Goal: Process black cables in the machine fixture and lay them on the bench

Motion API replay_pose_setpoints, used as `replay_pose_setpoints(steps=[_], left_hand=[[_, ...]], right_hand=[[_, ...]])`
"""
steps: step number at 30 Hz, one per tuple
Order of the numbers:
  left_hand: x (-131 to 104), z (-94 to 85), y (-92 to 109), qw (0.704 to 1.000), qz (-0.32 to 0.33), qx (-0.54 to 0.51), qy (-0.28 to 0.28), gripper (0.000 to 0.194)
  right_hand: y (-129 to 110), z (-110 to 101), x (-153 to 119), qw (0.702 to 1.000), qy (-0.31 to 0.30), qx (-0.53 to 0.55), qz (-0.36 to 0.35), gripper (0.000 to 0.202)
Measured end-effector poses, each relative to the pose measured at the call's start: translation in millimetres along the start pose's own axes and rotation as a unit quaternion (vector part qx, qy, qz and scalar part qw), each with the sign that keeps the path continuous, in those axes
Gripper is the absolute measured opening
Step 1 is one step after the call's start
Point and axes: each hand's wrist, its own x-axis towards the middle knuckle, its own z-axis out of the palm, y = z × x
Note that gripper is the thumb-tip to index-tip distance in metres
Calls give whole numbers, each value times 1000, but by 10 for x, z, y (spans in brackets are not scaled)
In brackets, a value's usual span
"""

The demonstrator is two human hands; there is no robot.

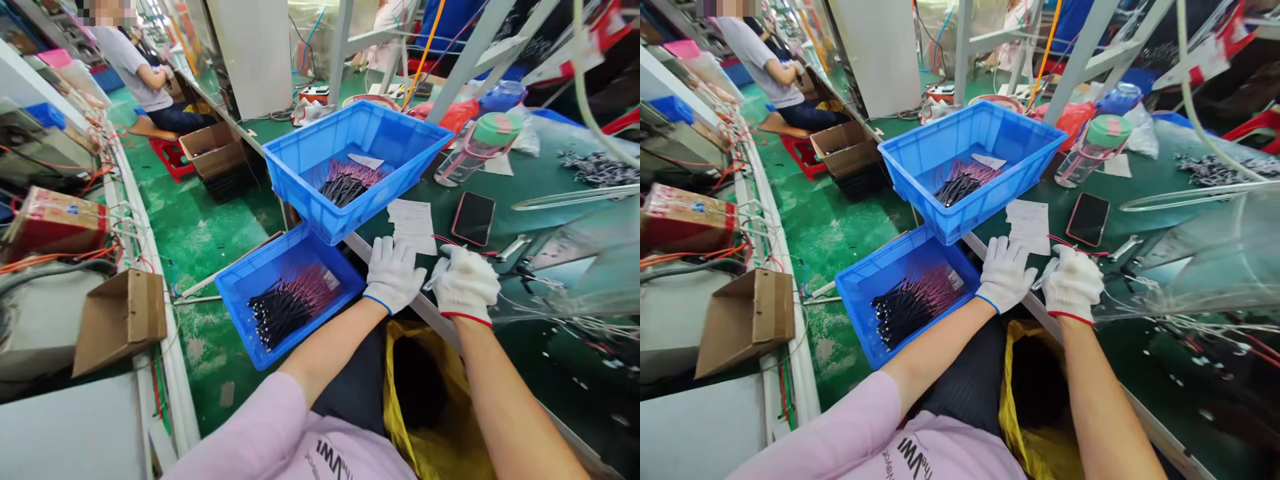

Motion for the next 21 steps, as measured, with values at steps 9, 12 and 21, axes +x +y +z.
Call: replay_pose_setpoints(steps=[9,12,21], left_hand=[[-19,-27,-213,998,60,-36,-5,41],[-23,-32,-226,997,62,-47,-1,40],[-62,-23,-339,993,102,-57,-8,44]], right_hand=[[110,101,-17,996,43,83,-5,37],[66,36,11,981,75,178,34,42],[-208,51,252,748,-3,629,213,41]])
